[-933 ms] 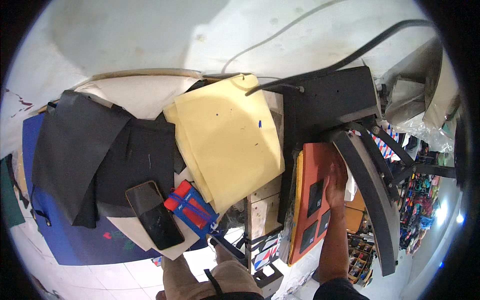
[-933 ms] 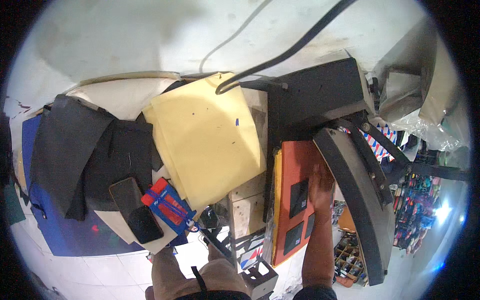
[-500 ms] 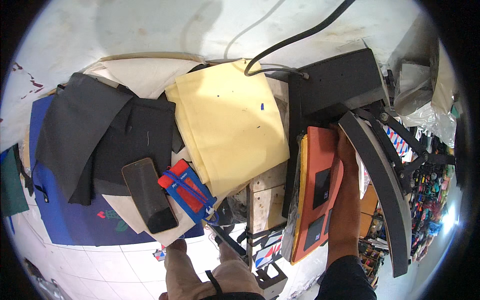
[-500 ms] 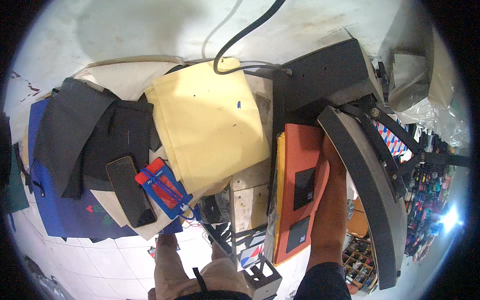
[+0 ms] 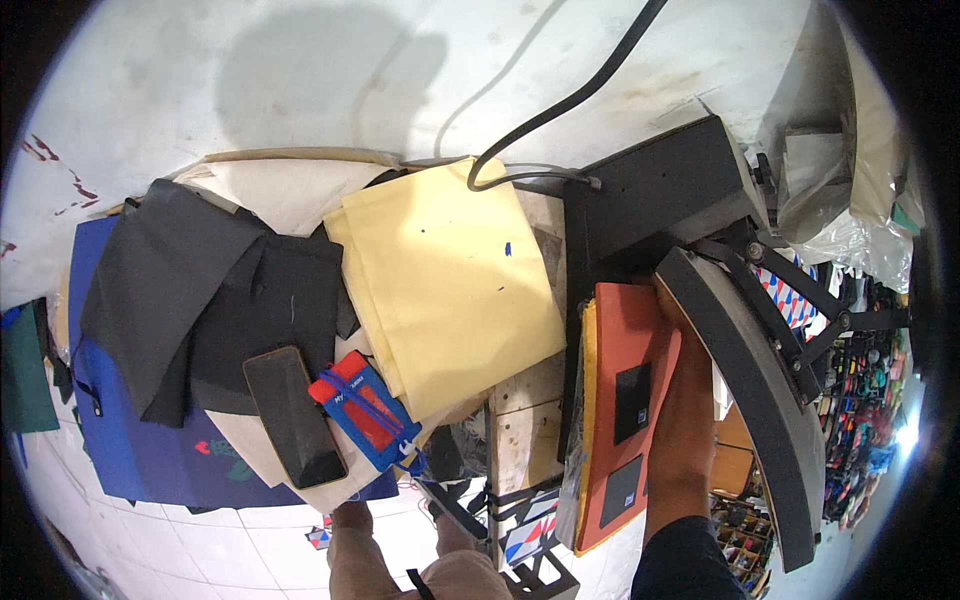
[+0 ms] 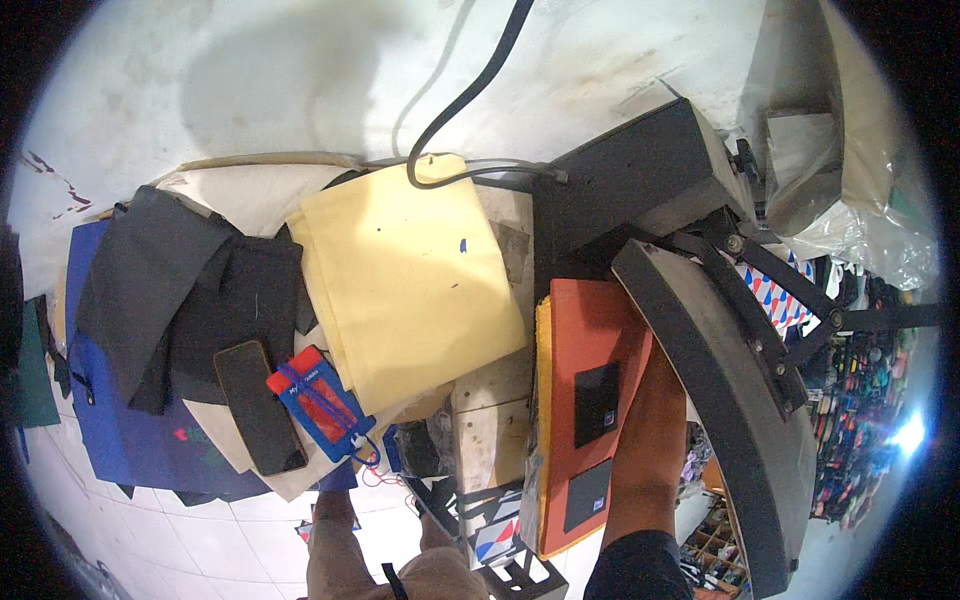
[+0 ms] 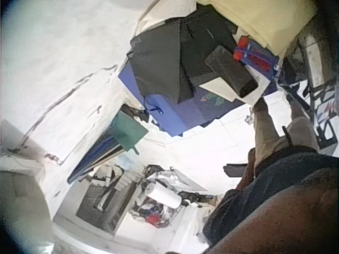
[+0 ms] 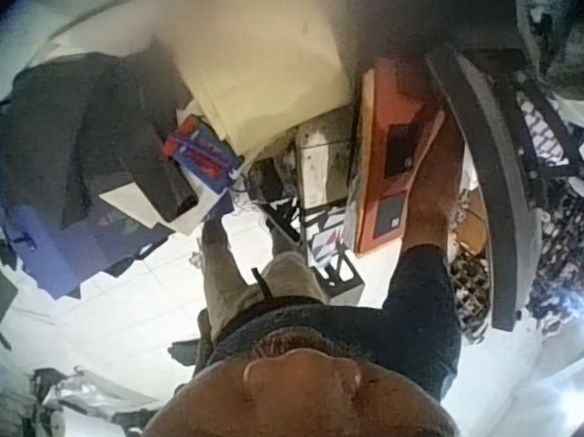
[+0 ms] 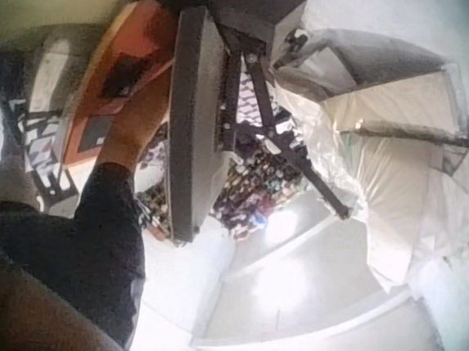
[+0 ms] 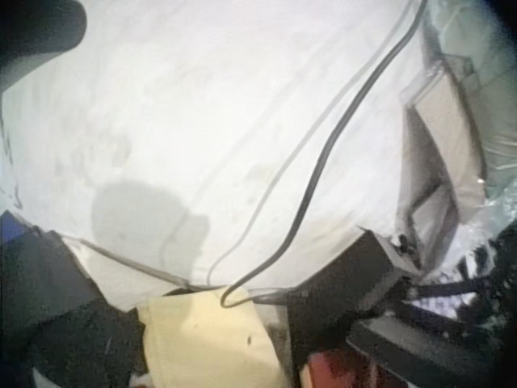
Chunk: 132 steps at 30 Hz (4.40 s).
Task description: The person places small patterned triangular transfers onto a red heat-press platen, then closes the press to apply heat. They repeat this process for several transfers, opening and closing the press between each placement.
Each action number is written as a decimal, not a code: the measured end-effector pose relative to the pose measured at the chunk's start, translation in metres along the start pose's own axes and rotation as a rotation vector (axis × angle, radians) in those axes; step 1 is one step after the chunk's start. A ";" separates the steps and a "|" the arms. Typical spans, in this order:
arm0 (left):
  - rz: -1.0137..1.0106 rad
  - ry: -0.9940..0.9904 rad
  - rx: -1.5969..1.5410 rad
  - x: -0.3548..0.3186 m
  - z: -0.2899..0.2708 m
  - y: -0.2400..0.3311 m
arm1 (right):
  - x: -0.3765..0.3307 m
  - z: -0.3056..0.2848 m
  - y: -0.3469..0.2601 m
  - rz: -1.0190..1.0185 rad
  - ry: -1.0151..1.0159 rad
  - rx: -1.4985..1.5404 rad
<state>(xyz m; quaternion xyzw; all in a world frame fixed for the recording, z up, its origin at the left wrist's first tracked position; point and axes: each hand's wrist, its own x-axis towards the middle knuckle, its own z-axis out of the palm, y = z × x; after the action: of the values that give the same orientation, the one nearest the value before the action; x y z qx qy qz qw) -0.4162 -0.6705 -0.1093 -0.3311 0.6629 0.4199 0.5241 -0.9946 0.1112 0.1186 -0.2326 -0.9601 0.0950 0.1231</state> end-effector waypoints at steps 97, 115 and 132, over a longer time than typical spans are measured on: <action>0.729 -0.347 -0.630 -0.325 0.290 0.399 | -0.432 -0.267 0.038 0.313 -0.524 1.429; 0.970 0.257 -0.464 -0.261 0.457 0.465 | -0.291 -0.192 0.195 0.124 -0.751 1.146; 0.995 0.720 -0.042 -0.258 0.371 0.411 | -0.128 -0.022 0.122 -0.539 0.261 0.420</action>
<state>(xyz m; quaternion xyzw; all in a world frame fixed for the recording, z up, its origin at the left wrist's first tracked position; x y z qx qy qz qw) -0.5628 -0.1597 0.1911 -0.1131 0.8650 0.4889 0.0018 -0.8264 0.1599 0.0857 0.0489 -0.9226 0.2238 0.3104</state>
